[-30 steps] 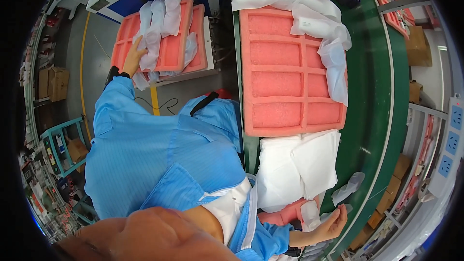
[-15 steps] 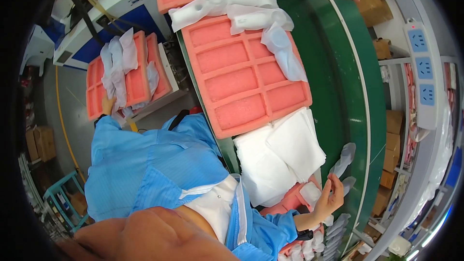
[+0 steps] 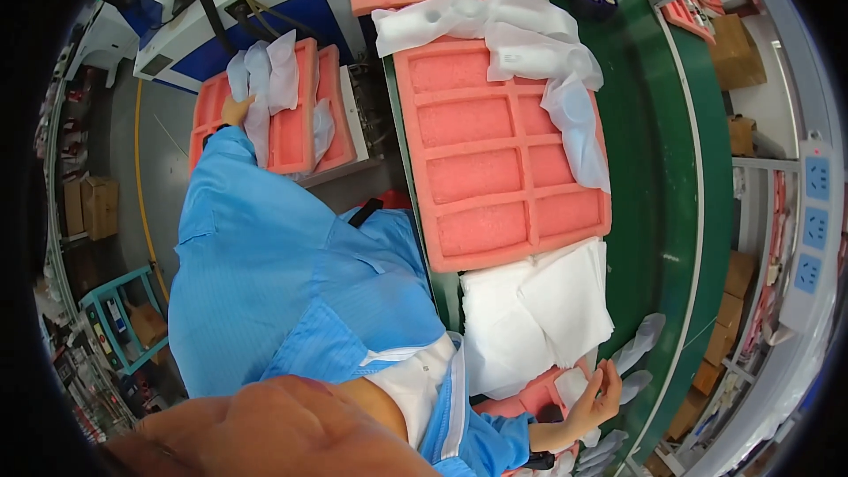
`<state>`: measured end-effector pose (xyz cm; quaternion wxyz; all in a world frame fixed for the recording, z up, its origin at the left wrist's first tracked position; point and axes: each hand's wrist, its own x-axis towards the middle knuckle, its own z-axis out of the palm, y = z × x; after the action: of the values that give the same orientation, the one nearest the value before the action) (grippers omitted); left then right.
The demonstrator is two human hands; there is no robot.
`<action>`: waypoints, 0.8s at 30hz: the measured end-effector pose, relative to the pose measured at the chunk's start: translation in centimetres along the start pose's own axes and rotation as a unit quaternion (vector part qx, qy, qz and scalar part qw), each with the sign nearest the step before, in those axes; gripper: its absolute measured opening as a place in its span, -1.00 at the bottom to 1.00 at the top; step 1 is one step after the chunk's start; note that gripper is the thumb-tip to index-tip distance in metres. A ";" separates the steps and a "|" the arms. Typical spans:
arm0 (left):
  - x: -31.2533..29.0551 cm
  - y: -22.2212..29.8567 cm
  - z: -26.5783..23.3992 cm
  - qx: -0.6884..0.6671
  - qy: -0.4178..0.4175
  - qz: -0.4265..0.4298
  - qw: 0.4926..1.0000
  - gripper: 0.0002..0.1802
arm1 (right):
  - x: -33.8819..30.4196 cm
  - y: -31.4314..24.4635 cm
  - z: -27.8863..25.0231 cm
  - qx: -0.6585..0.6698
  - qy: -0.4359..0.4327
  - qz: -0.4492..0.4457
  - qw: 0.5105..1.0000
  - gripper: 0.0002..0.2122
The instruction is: The person picks up a hair dryer and a protective bag, slides the hair dryer into the bag by hand, and places the bagged item onto a pink tray, repeating the process for several units.
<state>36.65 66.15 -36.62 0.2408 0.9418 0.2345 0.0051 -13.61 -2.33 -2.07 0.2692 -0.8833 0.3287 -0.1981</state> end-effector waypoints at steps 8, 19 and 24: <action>-2.1 5.6 -1.6 0.048 0.064 -0.081 0.994 -0.25 | 0.5 -0.8 0.4 -0.015 -0.011 0.026 0.999 -0.76; -6.3 11.5 4.3 0.099 0.073 0.055 0.991 -0.41 | 1.1 -1.5 2.2 0.013 -0.012 0.033 0.999 -0.78; -8.8 11.8 2.5 0.005 0.146 0.072 0.987 -0.45 | 1.8 -0.3 1.5 0.008 -0.024 0.038 0.999 -0.76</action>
<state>34.27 51.94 -32.50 0.1983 0.9466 0.1990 0.1582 -11.39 -2.90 -2.78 0.2917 -0.8725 0.3536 -0.1692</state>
